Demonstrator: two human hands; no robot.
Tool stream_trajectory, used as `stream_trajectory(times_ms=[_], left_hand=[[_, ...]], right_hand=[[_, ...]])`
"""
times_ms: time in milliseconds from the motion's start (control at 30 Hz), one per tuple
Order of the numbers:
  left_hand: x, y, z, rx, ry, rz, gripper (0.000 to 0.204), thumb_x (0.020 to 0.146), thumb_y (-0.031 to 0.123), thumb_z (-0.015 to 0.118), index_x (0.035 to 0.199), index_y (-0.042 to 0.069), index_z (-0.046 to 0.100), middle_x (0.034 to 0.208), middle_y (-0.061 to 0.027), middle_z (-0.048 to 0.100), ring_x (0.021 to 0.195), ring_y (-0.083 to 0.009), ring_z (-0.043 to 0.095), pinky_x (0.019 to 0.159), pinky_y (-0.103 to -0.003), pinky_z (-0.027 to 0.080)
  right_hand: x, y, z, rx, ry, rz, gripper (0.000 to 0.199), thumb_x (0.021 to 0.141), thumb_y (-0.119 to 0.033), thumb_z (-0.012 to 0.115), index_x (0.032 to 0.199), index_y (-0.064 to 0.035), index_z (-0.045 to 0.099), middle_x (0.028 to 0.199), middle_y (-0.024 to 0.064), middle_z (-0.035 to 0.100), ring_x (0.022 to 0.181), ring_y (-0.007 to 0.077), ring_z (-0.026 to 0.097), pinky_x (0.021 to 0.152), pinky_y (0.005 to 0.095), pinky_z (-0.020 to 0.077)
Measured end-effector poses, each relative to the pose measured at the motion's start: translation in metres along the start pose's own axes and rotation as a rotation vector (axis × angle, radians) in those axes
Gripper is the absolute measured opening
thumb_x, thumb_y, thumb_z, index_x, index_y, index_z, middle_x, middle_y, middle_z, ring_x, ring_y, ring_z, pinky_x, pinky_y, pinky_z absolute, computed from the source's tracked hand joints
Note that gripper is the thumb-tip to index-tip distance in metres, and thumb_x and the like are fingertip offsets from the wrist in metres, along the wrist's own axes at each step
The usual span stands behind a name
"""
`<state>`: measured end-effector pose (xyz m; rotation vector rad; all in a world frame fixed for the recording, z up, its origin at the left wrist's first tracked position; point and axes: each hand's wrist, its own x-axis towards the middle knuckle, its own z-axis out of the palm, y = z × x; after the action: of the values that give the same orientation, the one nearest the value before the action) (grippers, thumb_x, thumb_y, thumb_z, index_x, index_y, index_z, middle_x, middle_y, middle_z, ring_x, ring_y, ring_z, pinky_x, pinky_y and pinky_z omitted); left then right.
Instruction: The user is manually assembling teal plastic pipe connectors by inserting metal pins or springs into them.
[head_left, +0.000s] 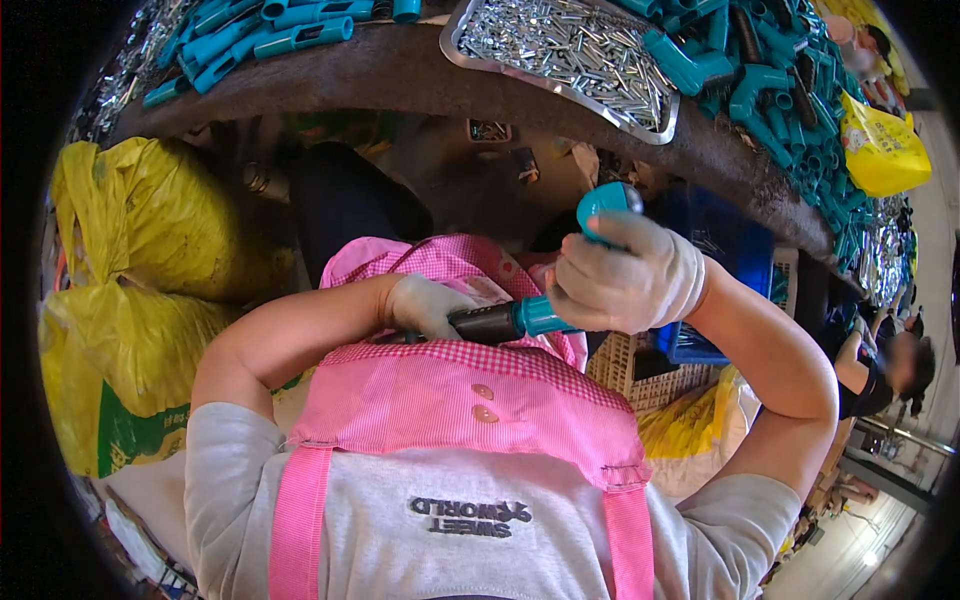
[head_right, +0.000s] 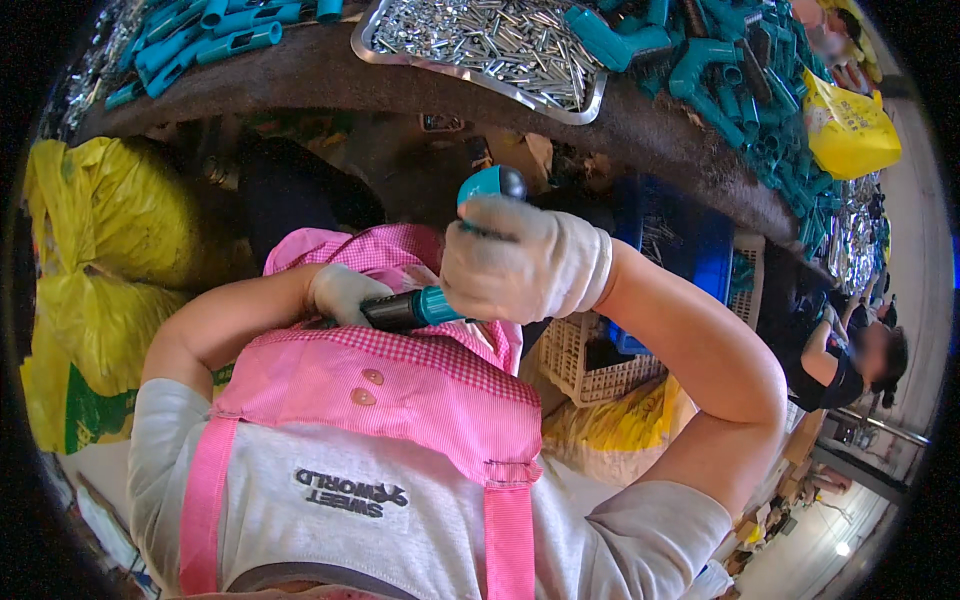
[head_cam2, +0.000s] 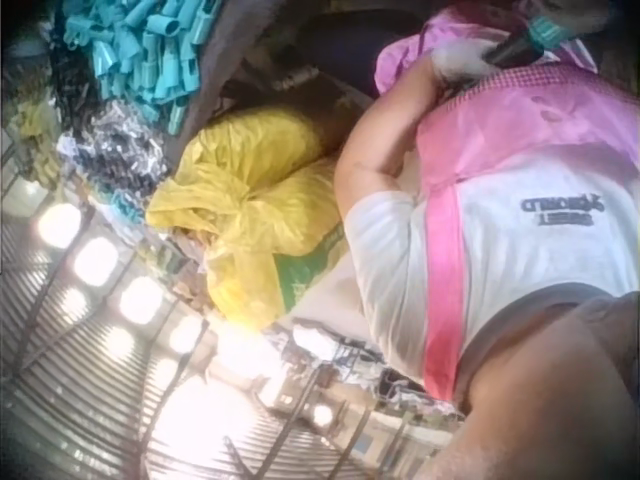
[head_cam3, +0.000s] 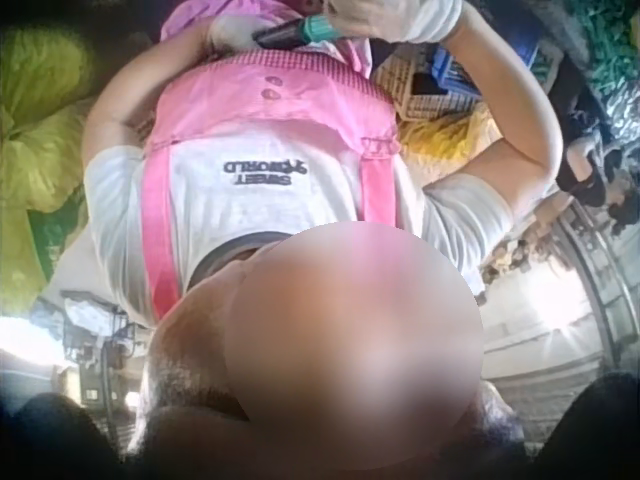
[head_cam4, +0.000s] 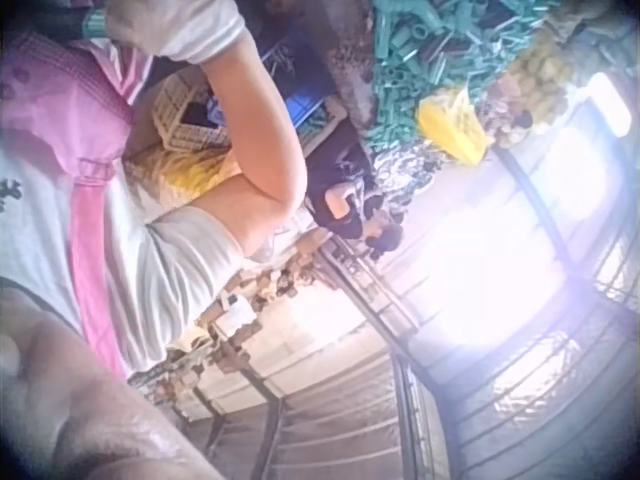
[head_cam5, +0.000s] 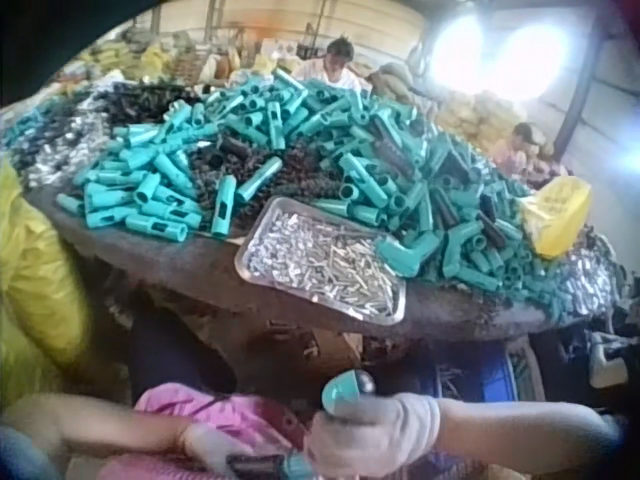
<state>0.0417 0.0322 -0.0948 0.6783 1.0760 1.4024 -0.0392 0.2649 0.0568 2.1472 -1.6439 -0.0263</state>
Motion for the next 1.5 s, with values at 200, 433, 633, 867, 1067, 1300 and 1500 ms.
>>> stream_trajectory(times_ms=[200,433,633,867,1067,1300,1500], left_hand=[[-0.017,0.067,0.028,0.822,0.639,-0.273,0.041,0.071,0.022,0.067,0.109,0.011,0.057,0.090,-0.0209,0.064,0.085,-0.0353,0.063,0.075,-0.042,0.050],[-0.029,0.067,0.008,0.931,1.030,-0.215,0.038,0.072,0.021,0.068,0.106,0.012,0.054,0.085,-0.0198,0.064,0.082,-0.0382,0.062,0.070,-0.043,0.050],[-0.030,0.087,0.018,0.951,1.169,-0.003,0.038,0.070,0.016,0.068,0.105,0.007,0.055,0.088,-0.0191,0.064,0.082,-0.0369,0.063,0.071,-0.041,0.051],[-0.018,0.105,0.033,0.970,0.999,-0.028,0.041,0.069,0.020,0.072,0.105,0.007,0.055,0.087,-0.0193,0.064,0.082,-0.0361,0.063,0.072,-0.041,0.051],[-0.016,0.098,0.028,1.136,0.819,0.003,0.037,0.070,0.019,0.070,0.104,0.009,0.056,0.084,-0.0166,0.064,0.079,-0.0353,0.063,0.067,-0.041,0.050],[-0.024,0.102,0.025,0.926,1.086,-0.109,0.034,0.073,0.020,0.070,0.101,0.004,0.057,0.087,-0.0178,0.064,0.080,-0.0354,0.064,0.068,-0.038,0.051],[-0.041,0.115,0.013,1.101,1.291,-0.159,0.037,0.067,0.015,0.071,0.100,0.009,0.056,0.081,-0.0159,0.064,0.077,-0.0345,0.064,0.065,-0.040,0.052]], right_hand=[[-0.025,-0.055,0.023,1.751,-0.330,1.453,0.028,0.079,-0.033,0.071,0.095,-0.0110,0.066,0.081,0.0019,0.066,0.070,0.0198,0.063,0.069,0.0336,0.0515],[0.010,-0.015,-0.017,0.932,0.505,1.085,0.046,0.085,-0.015,0.062,0.129,-0.0054,0.052,0.137,0.0160,0.044,0.130,0.0259,0.040,0.102,0.0332,0.0340],[-0.023,-0.010,0.009,1.290,0.617,1.358,0.046,0.098,-0.031,0.043,0.128,0.0029,0.050,0.130,0.0146,0.052,0.125,0.0217,0.044,0.107,0.0332,0.0285],[-0.027,0.016,-0.016,1.130,0.610,1.353,0.044,0.100,-0.028,0.039,0.124,0.0058,0.052,0.132,0.0150,0.051,0.125,0.0223,0.045,0.103,0.0358,0.0332],[0.014,0.005,-0.047,0.609,0.558,1.094,0.033,0.092,-0.014,0.047,0.121,-0.0022,0.058,0.127,0.0192,0.054,0.128,0.0344,0.042,0.107,0.0404,0.0290],[0.023,-0.006,-0.049,0.725,0.504,0.953,0.039,0.096,-0.026,0.044,0.124,-0.0022,0.055,0.133,0.0191,0.049,0.133,0.0307,0.038,0.111,0.0386,0.0194],[-0.017,-0.017,0.009,1.204,0.700,1.066,0.051,0.099,-0.032,0.036,0.137,0.0030,0.039,0.145,0.0171,0.035,0.137,0.0259,0.028,0.113,0.0349,0.0148]])
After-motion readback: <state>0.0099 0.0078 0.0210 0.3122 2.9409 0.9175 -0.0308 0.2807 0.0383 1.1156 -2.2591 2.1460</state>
